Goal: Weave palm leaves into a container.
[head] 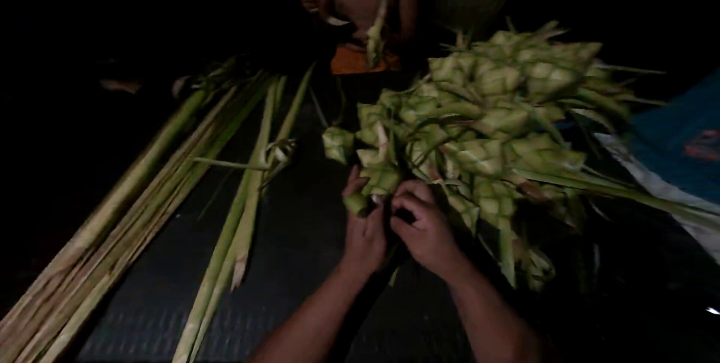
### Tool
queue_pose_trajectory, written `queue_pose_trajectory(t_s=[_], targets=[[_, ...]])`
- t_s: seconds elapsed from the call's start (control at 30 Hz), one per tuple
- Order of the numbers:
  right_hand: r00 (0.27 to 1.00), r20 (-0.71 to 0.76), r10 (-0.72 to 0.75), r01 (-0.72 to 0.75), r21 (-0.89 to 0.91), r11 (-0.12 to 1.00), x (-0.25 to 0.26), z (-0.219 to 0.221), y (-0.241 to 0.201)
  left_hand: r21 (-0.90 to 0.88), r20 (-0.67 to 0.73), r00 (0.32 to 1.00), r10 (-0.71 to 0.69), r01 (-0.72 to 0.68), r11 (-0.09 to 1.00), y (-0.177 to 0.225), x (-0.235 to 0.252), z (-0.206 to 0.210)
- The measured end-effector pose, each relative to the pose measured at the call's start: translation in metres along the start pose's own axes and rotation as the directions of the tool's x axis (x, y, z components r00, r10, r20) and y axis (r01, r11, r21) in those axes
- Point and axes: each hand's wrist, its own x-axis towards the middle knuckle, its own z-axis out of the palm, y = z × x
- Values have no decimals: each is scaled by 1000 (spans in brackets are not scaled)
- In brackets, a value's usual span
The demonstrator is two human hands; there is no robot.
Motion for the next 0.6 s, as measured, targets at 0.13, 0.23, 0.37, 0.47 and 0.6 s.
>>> queue_pose_trajectory(t_s=[0.13,0.23,0.37,0.47,0.6], targets=[[998,-48,-43,42,-34,999,-3,1,1,55,26,999,19,-21,998,4,3,-4],[988,-132,-81,72,-70,995,-6,4,-2,89,82,996,-41,34,995,8,2,-4],[990,-136,-38,30,-65,997,-6,3,-4,38,96,995,0,-3,999,5,-1,-1],[995,-103,9,-12,-25,1000,-4,0,-1,-1,73,997,-16,16,1000,7,0,1],[998,-46,45,-41,77,996,-2,-4,4,-65,53,999,-9,12,998,4,4,0]])
